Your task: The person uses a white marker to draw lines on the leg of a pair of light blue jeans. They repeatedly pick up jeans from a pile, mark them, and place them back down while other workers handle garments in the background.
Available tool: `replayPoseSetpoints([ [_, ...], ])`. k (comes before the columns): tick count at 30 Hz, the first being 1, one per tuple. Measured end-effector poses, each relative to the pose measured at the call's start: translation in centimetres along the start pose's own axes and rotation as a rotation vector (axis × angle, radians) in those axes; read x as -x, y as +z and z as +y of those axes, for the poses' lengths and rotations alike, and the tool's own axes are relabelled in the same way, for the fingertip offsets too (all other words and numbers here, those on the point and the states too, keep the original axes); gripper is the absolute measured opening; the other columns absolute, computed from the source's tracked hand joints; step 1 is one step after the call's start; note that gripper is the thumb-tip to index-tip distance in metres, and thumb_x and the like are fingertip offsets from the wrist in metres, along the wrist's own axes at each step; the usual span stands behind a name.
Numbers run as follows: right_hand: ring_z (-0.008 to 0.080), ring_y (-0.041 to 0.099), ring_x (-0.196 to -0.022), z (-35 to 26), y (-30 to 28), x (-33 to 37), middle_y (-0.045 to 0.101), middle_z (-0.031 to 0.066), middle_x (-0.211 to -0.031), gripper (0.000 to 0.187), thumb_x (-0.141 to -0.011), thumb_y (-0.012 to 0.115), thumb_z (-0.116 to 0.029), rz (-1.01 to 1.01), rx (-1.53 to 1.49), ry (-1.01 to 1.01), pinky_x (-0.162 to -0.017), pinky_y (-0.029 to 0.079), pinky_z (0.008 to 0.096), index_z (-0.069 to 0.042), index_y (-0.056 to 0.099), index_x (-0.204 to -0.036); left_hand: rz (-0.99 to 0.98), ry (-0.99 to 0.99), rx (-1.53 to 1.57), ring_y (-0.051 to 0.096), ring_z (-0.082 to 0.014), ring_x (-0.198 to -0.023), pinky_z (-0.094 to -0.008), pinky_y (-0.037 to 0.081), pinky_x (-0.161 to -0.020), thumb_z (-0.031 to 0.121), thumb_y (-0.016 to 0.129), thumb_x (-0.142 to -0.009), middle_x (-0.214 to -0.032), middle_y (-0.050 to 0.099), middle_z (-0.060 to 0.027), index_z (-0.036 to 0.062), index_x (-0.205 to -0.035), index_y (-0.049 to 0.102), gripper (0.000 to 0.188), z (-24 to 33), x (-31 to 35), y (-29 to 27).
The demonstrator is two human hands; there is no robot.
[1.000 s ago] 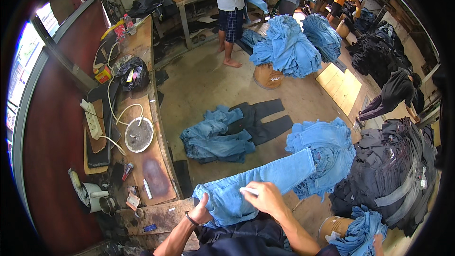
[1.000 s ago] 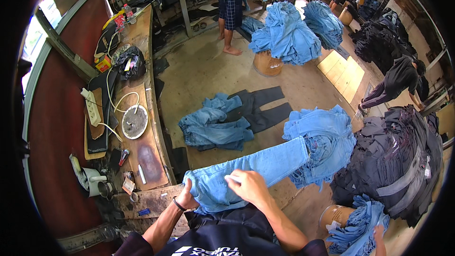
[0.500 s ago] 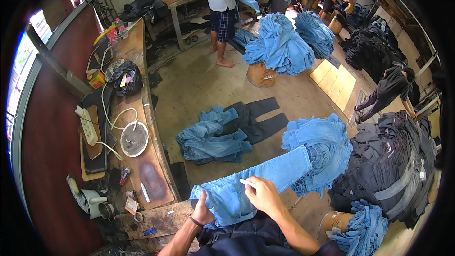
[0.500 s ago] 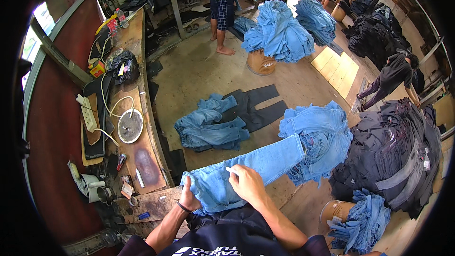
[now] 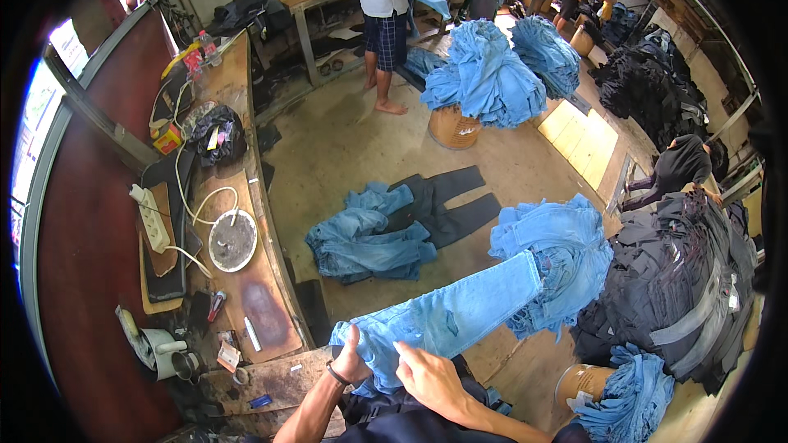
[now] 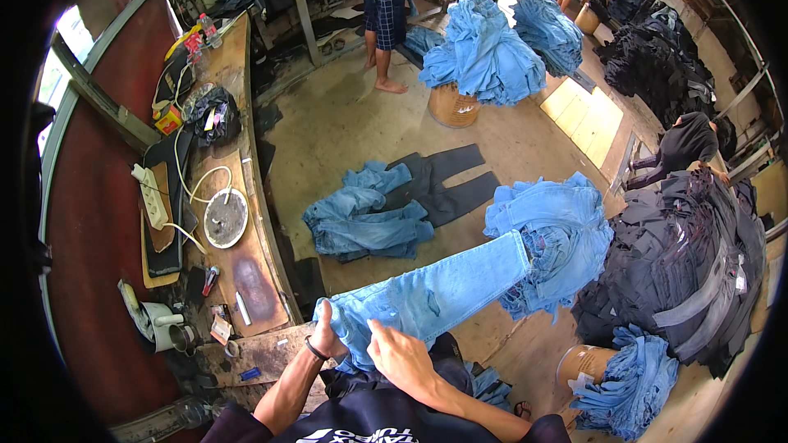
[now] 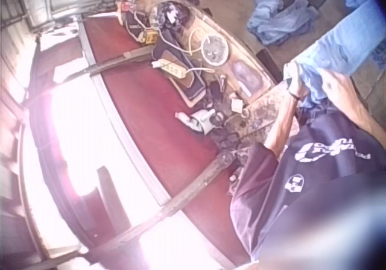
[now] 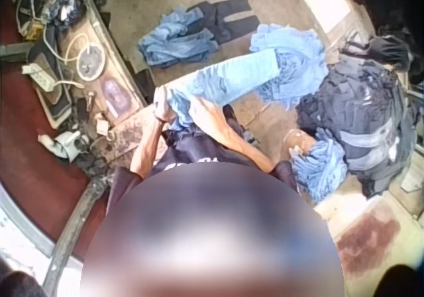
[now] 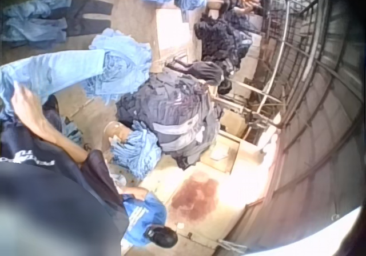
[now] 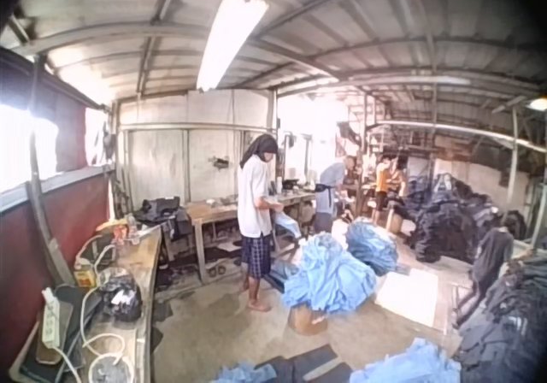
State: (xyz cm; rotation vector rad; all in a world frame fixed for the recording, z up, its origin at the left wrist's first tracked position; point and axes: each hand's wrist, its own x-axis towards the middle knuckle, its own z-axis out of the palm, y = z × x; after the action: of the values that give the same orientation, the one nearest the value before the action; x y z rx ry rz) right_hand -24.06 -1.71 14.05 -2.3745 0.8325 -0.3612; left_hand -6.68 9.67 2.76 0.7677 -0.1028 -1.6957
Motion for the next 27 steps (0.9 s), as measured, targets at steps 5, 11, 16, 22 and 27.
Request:
replayPoseSetpoints([
  [5,0.0343,0.071,-0.065,0.3,0.2,0.3,0.071,0.0176,-0.080,0.040,-0.095,0.069,-0.012,-0.026,-0.006,0.004,-0.058,0.060,0.0444,0.003,0.061,-0.132,0.017,0.021,0.006,0.052,-0.0349,-0.146,-0.0564,0.037,-0.124,0.089,0.045,-0.091,-0.159,0.054,-0.0162,0.0062,-0.160,0.044,0.108,-0.1,0.5,0.1],
  [11,0.0330,0.071,-0.065,-0.7,0.3,0.3,0.070,0.0152,-0.079,0.045,-0.096,0.069,-0.013,-0.048,-0.099,-0.103,-0.058,0.059,0.0440,0.008,0.059,-0.134,-0.004,0.001,0.007,0.047,-0.0352,-0.149,-0.0553,0.035,-0.126,0.091,0.046,-0.088,-0.163,0.048,-0.0167,0.0058,-0.162,0.039,0.113,0.3,0.8,0.9],
  [16,0.0333,0.075,-0.079,-1.0,-0.7,0.1,0.074,0.0204,-0.092,0.039,-0.095,0.070,-0.011,-0.110,-0.135,0.025,-0.067,0.062,0.0408,0.007,0.065,-0.129,-0.022,0.021,0.048,0.048,-0.0355,-0.148,-0.0553,0.034,-0.126,0.093,0.046,-0.087,-0.162,0.050,-0.0158,0.0083,-0.162,0.040,0.113,0.4,1.6,1.3],
  [22,0.0187,0.074,-0.081,5.7,-2.1,-0.4,0.077,0.0138,-0.101,0.028,-0.104,0.059,-0.003,-0.003,-0.631,0.226,-0.071,0.059,0.0324,-0.001,0.069,-0.130,0.136,0.015,0.057,0.041,-0.0342,-0.153,-0.0583,0.030,-0.127,0.086,0.054,-0.090,-0.167,0.044,-0.0120,0.0100,-0.165,0.037,0.108,-1.8,1.8,-1.4],
  [27,0.0259,0.073,-0.078,23.3,-7.6,-2.9,0.075,0.0153,-0.098,0.032,-0.106,0.059,-0.016,0.388,-0.290,0.679,-0.071,0.059,0.0397,-0.002,0.056,-0.134,0.256,0.013,-0.051,0.062,-0.0191,-0.121,-0.0395,0.053,-0.100,0.041,0.070,-0.105,-0.138,0.065,-0.0031,0.0070,-0.156,0.047,0.066,-3.3,4.6,-4.4],
])
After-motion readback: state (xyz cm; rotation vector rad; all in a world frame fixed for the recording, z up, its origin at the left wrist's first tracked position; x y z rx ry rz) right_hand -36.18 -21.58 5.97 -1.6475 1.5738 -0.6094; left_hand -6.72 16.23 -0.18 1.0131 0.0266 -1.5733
